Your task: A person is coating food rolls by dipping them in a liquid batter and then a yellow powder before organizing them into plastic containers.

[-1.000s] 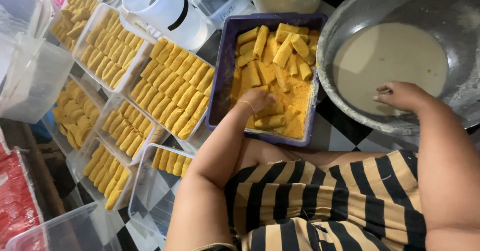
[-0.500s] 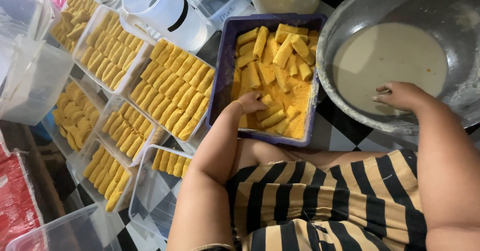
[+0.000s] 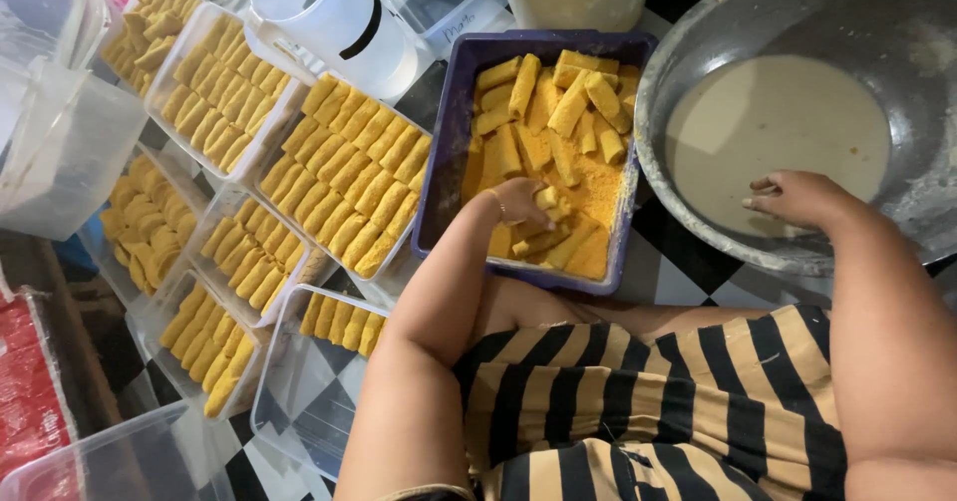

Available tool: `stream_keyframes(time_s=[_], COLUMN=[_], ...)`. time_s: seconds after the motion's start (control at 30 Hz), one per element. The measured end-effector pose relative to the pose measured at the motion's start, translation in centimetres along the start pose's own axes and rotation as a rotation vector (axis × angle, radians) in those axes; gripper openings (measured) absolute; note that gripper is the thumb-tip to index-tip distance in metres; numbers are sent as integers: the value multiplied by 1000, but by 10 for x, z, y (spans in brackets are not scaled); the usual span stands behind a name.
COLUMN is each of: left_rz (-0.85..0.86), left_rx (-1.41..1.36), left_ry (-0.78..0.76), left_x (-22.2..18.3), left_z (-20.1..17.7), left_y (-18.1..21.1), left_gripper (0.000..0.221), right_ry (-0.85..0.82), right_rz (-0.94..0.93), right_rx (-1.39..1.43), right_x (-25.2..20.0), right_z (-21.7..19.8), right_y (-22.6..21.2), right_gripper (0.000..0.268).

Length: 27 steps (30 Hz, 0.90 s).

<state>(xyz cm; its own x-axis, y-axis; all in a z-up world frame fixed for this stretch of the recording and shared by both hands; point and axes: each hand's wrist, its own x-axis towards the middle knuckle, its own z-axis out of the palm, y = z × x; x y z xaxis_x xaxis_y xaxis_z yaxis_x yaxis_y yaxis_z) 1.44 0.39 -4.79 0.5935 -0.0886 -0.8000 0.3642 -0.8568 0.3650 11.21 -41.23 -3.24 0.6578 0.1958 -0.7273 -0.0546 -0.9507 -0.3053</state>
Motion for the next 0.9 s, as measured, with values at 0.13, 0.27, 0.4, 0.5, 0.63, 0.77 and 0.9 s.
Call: stream_keyframes(time_s=[0.13,0.27,0.4,0.5,0.63,0.77,0.9], left_rz=[4,-43,-38,70,-14,70,6], left_rx=[-111,-173,-41,48,336,573,307], left_ry=[-38,43,-4,44,74,171,160], left_x=[-45,-43,-48,-33,-82,-61,-97], left_z=[-2,2,3,11,2,22,6], left_y=[5,-4,13,19,75,80,99], left_gripper=[117,114,114,105,92,68,72], right_ry=[-3,-6,0,3,8,3,34], right_rz=[-11,-4,-8,-2,-13,-9,-40], right_rx=[-21,-13,-21,-18,-1,-32,-26], right_x=[2,1,2,2,-1,0,2], right_z=[2,2,2,2,1,1,2], right_y=[0,0,2,1,0,0,3], right_gripper=[65,65,65,63,64,64,61])
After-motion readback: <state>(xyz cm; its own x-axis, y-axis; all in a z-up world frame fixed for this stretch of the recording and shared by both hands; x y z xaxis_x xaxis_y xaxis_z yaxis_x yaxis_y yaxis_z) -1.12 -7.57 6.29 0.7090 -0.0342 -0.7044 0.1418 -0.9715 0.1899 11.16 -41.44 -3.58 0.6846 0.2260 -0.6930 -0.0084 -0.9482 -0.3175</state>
